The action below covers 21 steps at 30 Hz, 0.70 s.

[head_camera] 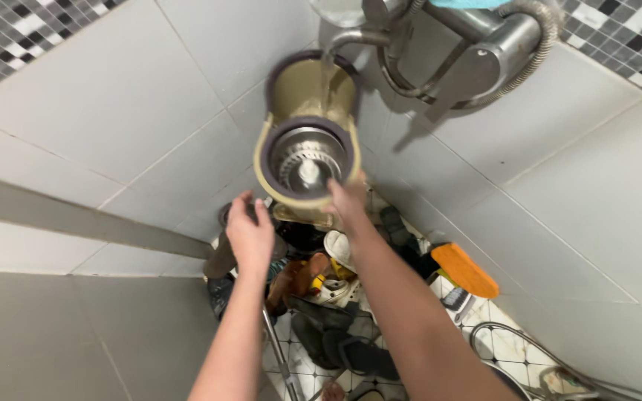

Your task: The person carries a mop bucket into a bathroom, empties dirty water, and rinses the bucket under a shower head. They then fill a metal pot with water, add cleaning powder and liquid detergent to the bucket, and rinse the mop head under the shower.

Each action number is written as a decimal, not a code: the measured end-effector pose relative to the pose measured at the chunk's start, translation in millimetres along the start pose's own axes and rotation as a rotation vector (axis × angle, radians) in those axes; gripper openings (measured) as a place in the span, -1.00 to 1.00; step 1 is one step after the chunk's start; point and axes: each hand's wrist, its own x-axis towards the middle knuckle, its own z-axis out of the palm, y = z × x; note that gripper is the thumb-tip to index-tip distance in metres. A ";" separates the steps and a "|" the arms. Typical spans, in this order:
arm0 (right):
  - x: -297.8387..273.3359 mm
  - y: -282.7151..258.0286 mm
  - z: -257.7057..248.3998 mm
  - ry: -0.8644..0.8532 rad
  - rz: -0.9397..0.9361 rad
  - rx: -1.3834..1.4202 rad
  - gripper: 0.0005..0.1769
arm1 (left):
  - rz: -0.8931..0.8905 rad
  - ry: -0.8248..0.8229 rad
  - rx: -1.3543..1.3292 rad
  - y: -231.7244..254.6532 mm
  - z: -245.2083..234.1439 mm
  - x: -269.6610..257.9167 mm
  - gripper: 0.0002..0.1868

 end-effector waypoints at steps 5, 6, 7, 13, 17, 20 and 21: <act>-18.0 0.3 -10.0 -0.098 -0.492 0.231 -0.11 | 0.010 0.003 0.009 -0.4 -5.6 1.4 -0.66; -19.3 -3.9 -11.3 -0.079 -0.262 0.253 -0.14 | -0.015 -0.004 -0.009 0.1 -3.2 -3.2 -0.66; -17.9 -12.8 -7.2 -0.059 -0.031 0.272 -0.17 | -0.039 -0.012 -0.027 0.3 -3.0 -5.5 -0.66; -47.0 -26.6 -5.2 -0.023 -0.244 0.203 -0.11 | -0.033 -0.021 -0.047 2.1 -3.7 -7.5 -0.66; -43.4 -40.3 6.7 -0.092 -0.150 0.193 -0.25 | -0.019 -0.033 -0.020 -1.5 -8.7 -3.7 -0.66; -41.0 -56.1 10.7 -0.002 0.225 0.270 -0.17 | -0.077 -0.029 -0.087 0.7 -5.9 -5.9 -0.65; -45.8 -57.8 9.0 0.022 0.338 0.360 -0.08 | -0.079 -0.036 -0.096 0.8 -6.9 -7.5 -0.65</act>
